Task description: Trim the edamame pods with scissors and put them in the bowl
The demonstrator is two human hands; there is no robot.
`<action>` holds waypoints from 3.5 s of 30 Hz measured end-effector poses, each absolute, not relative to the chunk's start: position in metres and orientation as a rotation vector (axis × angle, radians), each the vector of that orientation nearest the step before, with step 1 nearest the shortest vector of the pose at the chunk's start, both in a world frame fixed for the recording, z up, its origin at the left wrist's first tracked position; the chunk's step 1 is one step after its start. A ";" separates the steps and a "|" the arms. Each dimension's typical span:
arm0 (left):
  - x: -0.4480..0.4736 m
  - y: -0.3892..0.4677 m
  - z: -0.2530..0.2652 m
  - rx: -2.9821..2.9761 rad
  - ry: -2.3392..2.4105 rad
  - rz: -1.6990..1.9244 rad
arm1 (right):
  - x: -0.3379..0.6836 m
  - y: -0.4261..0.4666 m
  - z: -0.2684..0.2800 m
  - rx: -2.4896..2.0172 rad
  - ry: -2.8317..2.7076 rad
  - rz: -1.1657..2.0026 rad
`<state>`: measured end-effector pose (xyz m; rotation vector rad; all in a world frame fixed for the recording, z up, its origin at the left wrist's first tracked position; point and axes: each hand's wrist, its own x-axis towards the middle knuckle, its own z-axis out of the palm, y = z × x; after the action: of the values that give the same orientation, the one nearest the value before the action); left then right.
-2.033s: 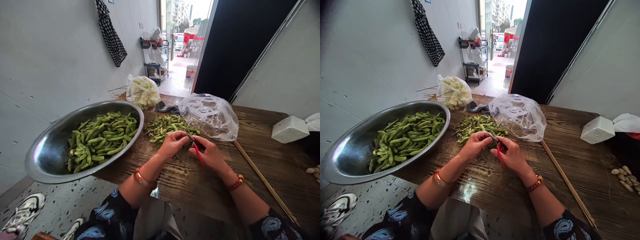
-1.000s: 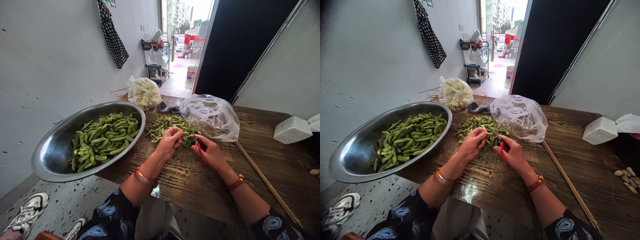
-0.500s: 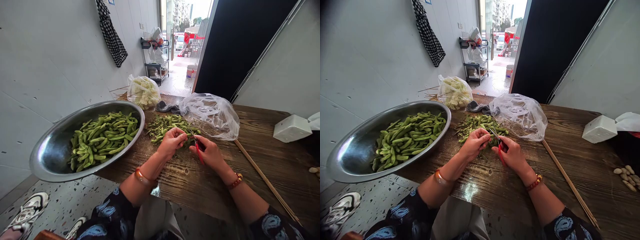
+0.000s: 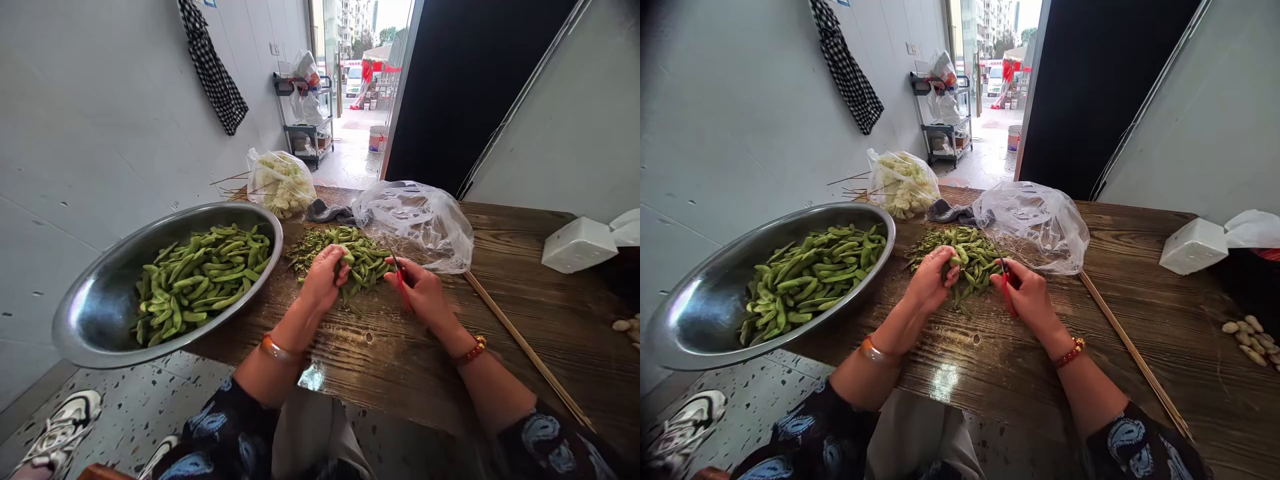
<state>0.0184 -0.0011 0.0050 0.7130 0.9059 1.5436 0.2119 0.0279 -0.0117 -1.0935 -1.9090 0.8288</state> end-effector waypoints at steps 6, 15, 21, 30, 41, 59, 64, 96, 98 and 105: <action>0.015 -0.004 0.009 0.814 0.960 1.454 | 0.215 0.033 -0.014 -1.082 -1.820 0.874; 0.020 -0.005 0.002 1.931 1.771 0.906 | 0.214 0.033 -0.011 -1.070 -1.854 0.832; 0.019 -0.007 -0.003 2.048 1.879 0.683 | 0.214 0.034 -0.014 -1.065 -1.865 0.826; 0.015 -0.002 0.002 1.801 1.605 1.077 | 0.212 0.032 -0.012 -1.069 -1.836 0.856; 0.024 -0.007 0.006 1.628 1.462 1.192 | 0.207 0.030 -0.011 -0.996 -1.452 1.322; 0.032 -0.007 -0.003 0.965 1.111 1.252 | 0.196 0.027 -0.015 -0.885 -0.999 1.522; 0.033 -0.007 -0.003 0.945 0.994 1.226 | 0.189 0.020 -0.016 -0.871 -1.141 1.540; 0.033 -0.011 0.004 1.305 1.271 1.249 | 0.202 0.019 -0.014 -1.031 -1.976 1.039; 0.033 -0.010 0.004 1.323 1.288 1.253 | 0.202 0.020 -0.013 -1.017 -1.982 1.040; 0.030 -0.007 0.004 1.356 1.311 1.251 | 0.202 0.022 -0.014 -0.971 -2.002 1.033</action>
<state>0.0304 -0.0069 0.0042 1.3563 1.3108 1.2514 0.2024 0.0220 -0.0142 -0.9711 -2.0023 1.0327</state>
